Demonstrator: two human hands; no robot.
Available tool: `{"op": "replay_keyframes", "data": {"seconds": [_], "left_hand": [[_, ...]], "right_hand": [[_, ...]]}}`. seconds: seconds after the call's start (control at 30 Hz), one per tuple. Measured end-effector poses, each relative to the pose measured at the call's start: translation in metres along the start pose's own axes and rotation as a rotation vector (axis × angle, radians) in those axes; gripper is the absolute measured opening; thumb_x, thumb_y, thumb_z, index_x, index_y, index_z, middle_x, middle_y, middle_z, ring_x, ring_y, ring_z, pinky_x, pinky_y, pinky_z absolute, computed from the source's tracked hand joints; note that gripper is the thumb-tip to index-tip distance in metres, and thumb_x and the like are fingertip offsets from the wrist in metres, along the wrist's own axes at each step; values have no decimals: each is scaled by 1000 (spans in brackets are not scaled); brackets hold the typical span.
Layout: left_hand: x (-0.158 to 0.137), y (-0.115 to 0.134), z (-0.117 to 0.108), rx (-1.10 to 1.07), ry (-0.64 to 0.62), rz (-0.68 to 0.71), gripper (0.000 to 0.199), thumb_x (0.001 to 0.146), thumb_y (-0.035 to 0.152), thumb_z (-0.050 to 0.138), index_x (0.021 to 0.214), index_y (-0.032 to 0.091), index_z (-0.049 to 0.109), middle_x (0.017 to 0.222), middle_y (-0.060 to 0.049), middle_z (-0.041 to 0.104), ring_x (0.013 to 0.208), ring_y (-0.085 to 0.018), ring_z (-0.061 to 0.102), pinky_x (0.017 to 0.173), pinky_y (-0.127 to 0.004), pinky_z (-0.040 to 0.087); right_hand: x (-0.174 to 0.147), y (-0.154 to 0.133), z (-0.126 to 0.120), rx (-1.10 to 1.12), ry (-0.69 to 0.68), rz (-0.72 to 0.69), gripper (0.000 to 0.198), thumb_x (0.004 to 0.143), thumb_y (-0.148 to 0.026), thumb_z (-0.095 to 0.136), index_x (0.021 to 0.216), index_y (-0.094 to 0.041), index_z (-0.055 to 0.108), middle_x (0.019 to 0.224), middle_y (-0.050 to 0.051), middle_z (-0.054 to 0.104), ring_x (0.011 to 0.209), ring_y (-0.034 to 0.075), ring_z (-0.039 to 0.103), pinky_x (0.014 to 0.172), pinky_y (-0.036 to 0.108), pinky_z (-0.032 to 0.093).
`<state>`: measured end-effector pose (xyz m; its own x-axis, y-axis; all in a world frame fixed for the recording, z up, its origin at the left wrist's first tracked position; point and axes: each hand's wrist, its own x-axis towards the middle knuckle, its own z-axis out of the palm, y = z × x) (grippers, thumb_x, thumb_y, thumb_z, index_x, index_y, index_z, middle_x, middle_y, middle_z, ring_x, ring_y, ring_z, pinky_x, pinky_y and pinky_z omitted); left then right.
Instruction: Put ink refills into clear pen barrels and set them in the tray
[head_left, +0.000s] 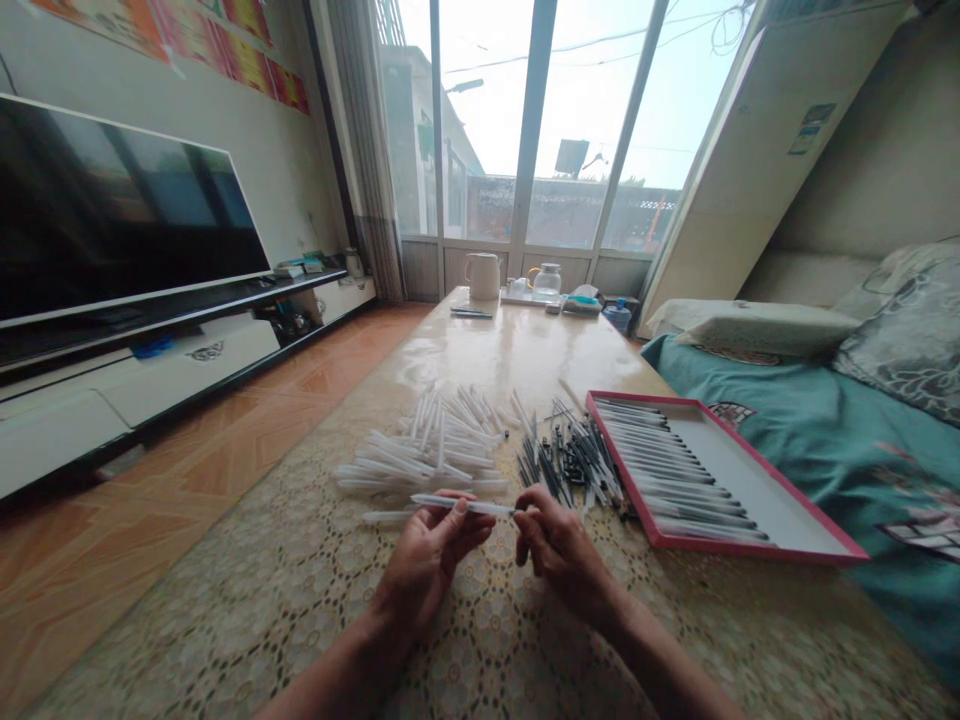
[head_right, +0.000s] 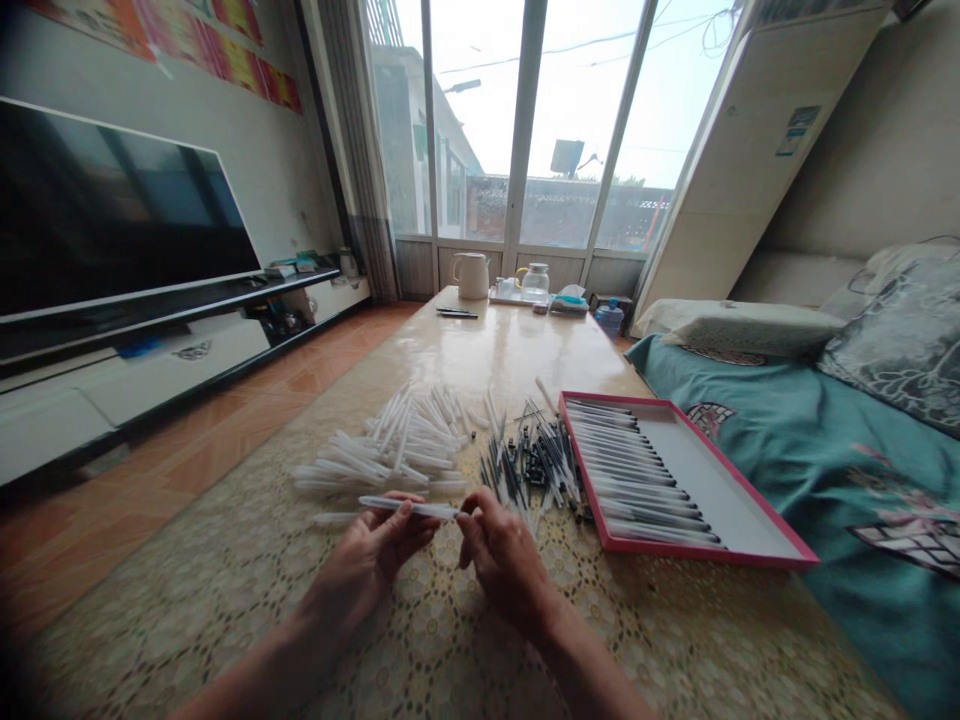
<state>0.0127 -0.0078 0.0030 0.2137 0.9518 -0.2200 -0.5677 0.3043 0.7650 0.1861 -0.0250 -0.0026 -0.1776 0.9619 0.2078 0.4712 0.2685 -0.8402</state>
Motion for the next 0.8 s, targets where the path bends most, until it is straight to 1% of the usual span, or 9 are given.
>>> {"op": "replay_keyframes", "data": {"seconds": [0.1,0.13,0.27,0.33,0.4,0.5,0.53,0.7,0.8], "left_hand": [[0,-1,-1,7,-35,-10,17,74,20,70,84,13,58,75,-8,73,71,-17,70,72,-27,55],[0,-1,-2,9,-35,-7,17,74,20,70,84,13,58,76,-8,73,71,-17,70,72,-27,55],[1,-1,-2,6,2,9,19,73,20,71,84,14,57,75,-7,73,70,-17,70,71,-27,55],[1,-1,-2,6,7,3,20,72,20,72,84,14,57,75,-7,73,70,-17,70,71,-27,55],[1,-1,-1,8,-5,-3,20,71,20,72,84,14,57,75,-7,73,70,-17,70,71,-27,55],[1,-2,-1,12,-30,-8,20,71,21,72,84,14,58,76,-7,73,70,-17,70,71,-27,55],[1,-2,-1,14,-33,-6,20,71,21,72,83,14,58,76,-7,73,70,-17,70,70,-27,55],[1,-1,-1,12,-5,7,21,71,20,73,84,14,58,74,-7,73,70,-17,70,70,-26,55],[1,-2,-1,13,-6,6,21,70,20,73,83,14,58,74,-7,73,70,-17,70,69,-26,55]], "right_hand": [[0,2,1,-22,-5,-4,38,96,-41,28,69,-20,45,51,-2,57,40,9,46,48,20,35],[0,2,0,-27,1,2,40,96,-42,26,68,-20,45,50,-2,57,40,9,46,48,20,35],[0,-2,-2,-55,12,7,23,93,-39,37,88,-20,47,56,-2,63,47,12,53,52,21,36],[0,-3,-2,-73,6,-6,17,92,-36,41,94,-20,46,58,-3,64,50,12,55,54,21,37],[-1,-2,-1,-83,-6,-12,20,93,-36,37,87,-20,47,56,-3,63,48,11,53,54,21,36],[-1,1,1,-88,-7,-6,36,96,-39,29,71,-20,47,51,-2,59,45,11,52,52,20,36],[-1,2,0,-94,3,-5,38,96,-41,28,70,-20,47,51,-1,59,46,11,52,52,21,36],[-2,-1,-2,-117,1,7,23,93,-39,38,88,-20,49,57,-1,63,51,12,56,53,21,36],[-1,-2,0,-82,-19,16,24,94,-37,34,82,-21,47,55,-2,62,44,11,51,50,19,36]]}}
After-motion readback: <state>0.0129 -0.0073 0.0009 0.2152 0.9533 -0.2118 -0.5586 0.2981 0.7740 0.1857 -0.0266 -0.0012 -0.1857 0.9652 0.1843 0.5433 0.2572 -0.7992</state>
